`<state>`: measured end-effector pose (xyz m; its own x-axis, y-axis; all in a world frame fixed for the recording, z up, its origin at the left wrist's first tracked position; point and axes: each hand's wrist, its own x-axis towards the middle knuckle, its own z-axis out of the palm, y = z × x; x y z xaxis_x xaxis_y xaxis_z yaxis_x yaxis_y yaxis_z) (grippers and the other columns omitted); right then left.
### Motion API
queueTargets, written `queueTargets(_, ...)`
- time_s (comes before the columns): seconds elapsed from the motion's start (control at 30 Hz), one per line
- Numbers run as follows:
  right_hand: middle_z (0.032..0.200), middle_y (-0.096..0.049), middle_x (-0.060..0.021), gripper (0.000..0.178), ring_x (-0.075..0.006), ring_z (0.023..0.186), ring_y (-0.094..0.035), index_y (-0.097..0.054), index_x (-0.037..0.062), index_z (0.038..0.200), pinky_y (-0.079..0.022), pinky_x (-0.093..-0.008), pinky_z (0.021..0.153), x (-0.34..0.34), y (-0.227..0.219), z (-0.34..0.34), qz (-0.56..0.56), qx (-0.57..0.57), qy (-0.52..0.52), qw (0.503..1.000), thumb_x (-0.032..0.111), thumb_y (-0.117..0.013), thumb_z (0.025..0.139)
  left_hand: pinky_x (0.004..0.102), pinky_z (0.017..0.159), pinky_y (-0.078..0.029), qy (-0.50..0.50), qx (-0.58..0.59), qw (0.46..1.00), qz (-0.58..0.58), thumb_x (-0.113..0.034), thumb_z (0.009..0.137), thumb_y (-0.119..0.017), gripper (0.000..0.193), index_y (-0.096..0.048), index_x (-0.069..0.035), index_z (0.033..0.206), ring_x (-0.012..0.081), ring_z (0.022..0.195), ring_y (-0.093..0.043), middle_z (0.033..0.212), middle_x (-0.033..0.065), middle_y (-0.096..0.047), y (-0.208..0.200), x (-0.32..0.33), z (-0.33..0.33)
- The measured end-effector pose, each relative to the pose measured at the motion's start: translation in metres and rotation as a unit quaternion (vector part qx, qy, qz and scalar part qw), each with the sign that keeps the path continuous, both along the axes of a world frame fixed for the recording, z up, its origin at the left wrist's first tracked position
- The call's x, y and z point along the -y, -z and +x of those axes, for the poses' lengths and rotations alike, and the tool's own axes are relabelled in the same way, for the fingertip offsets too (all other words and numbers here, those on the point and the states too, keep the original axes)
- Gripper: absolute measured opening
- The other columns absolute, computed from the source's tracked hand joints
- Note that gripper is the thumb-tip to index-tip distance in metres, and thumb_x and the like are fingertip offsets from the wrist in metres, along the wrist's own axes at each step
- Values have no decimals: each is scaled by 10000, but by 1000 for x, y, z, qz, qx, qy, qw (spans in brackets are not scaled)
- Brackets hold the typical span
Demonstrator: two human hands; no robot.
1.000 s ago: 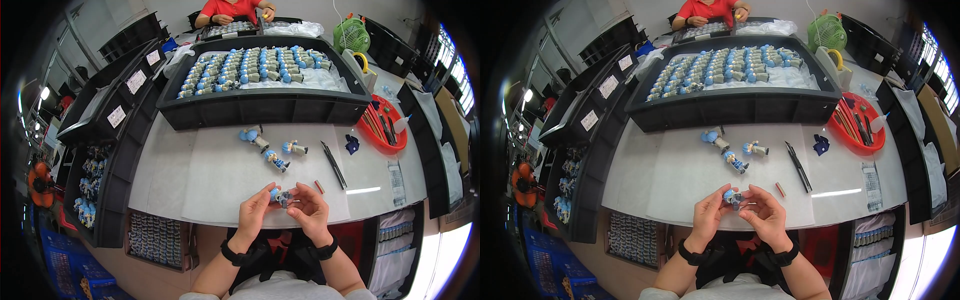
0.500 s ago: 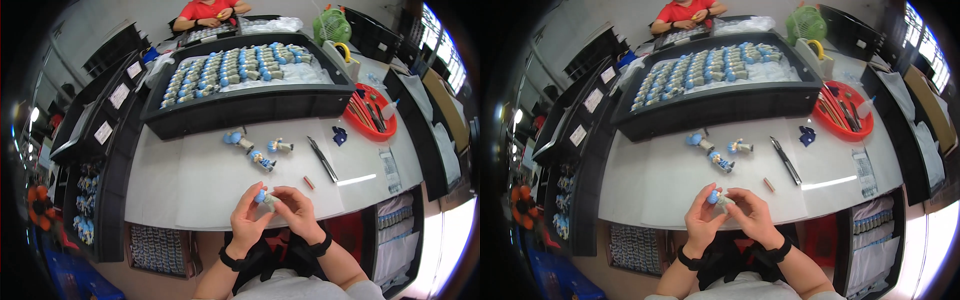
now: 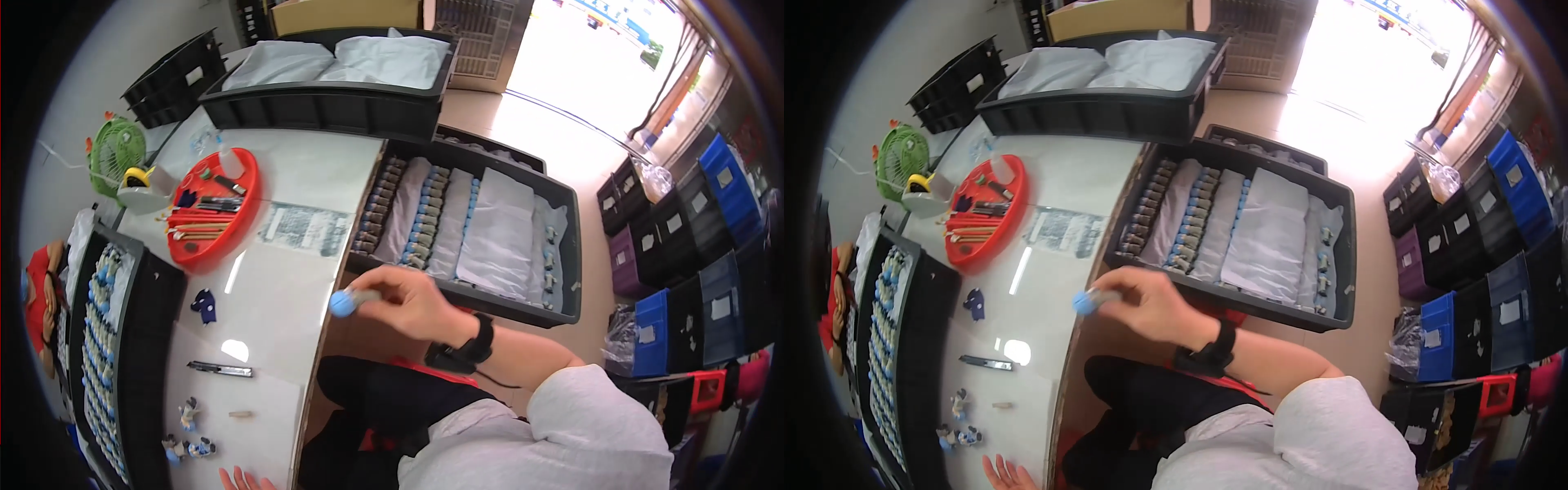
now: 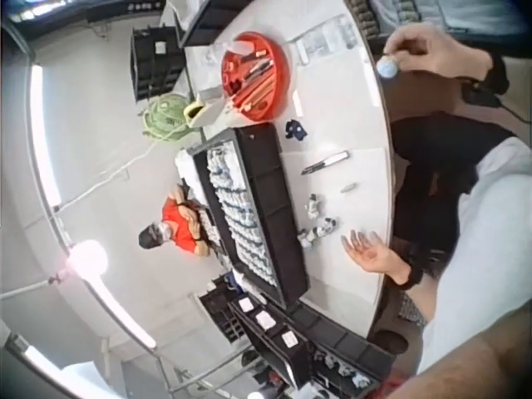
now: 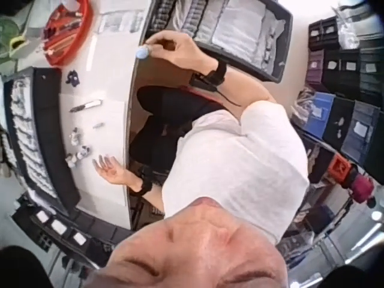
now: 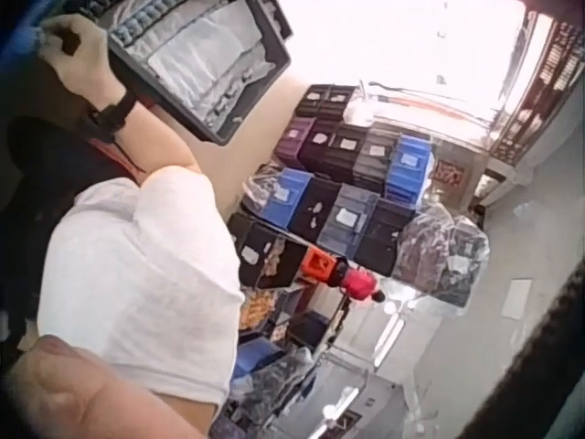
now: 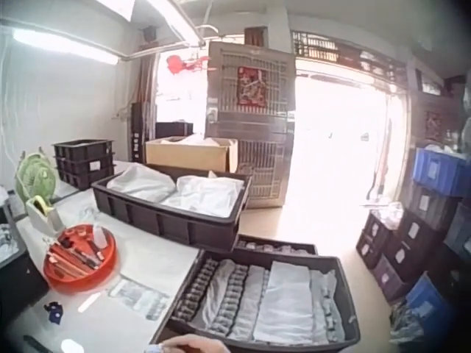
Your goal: Assembling small plastic toy figurines by gluing hair and body parts together and sorting them into a tray.
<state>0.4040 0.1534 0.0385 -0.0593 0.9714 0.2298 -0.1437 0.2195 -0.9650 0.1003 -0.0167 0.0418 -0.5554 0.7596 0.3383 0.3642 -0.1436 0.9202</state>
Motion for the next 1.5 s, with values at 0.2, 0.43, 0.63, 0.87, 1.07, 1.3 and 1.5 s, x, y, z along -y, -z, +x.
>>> queueTargets(0.2, 869, -623, -82, 332, -164, 812, -599, -593, 34, 1001, -493, -282, 725, 39, 59, 226, -122, 378, 311, 863, -45, -639, 681, 343, 820, -465, -45, -58, 996, -51, -19, 788, -634, 492, -445, 47, 1238, 272, 961, -573, 1070, 194, -576, 3, 1, 1)
queueTargets(0.43, 776, -628, -99, 352, -213, 742, -611, -627, 23, 877, -492, -285, 698, 112, 129, 334, -335, 548, 153, 751, 56, -723, 540, 348, 814, -472, -52, -120, 989, -69, -30, 805, -632, 449, -474, 46, 1218, 266, 956, -590, 1088, 196, -581, 9, 0, -3)
queueTargets(0.63, 728, -635, -75, 289, -181, 689, -621, -630, 6, 824, -499, -287, 637, 116, 145, 333, -403, 462, 77, 786, 71, -762, 575, 352, 819, -476, -62, -138, 986, -65, -34, 808, -635, 427, -487, 55, 1199, 271, 962, -592, 1093, 190, -581, 15, 1, -5)
queueTargets(0.87, 722, -631, -113, 261, -220, 681, -618, -601, -1, 774, -494, -302, 618, 107, 156, 338, -386, 524, 56, 757, 116, -756, 601, 350, 837, -479, -47, -129, 989, -48, -30, 807, -635, 399, -501, 70, 1169, 276, 988, -583, 1121, 189, -565, 17, -5, 0)
queueTargets(1.07, 777, -641, -136, 233, -277, 785, -626, -638, 63, 701, -494, -345, 666, 85, 176, 336, -384, 629, -31, 675, 154, -755, 520, 343, 976, -350, -9, -157, 985, -74, 55, 738, -567, 489, -452, 35, 1213, 253, 1186, -417, 1334, 136, -375, 35, 15, -40)
queueTargets(1.3, 769, -581, -60, 183, -164, 649, -556, -579, 32, 942, -449, -260, 575, 16, 97, 208, -25, 478, 189, 857, 8, -574, 760, 343, 821, -464, 37, -208, 967, -143, -35, 718, -649, 257, -608, -15, 971, 293, 943, -579, 1042, 142, -594, -33, 6, -14)
queueTargets(1.5, 847, -573, -24, 271, -75, 740, -546, -531, 12, 1050, -450, -194, 681, 6, 9, -12, -26, 129, -157, 979, -48, -584, 791, 351, 811, -466, 64, -356, 915, -182, -53, 717, -659, 298, -599, -29, 1008, 321, 932, -569, 1046, 140, -590, -80, 2, -70)
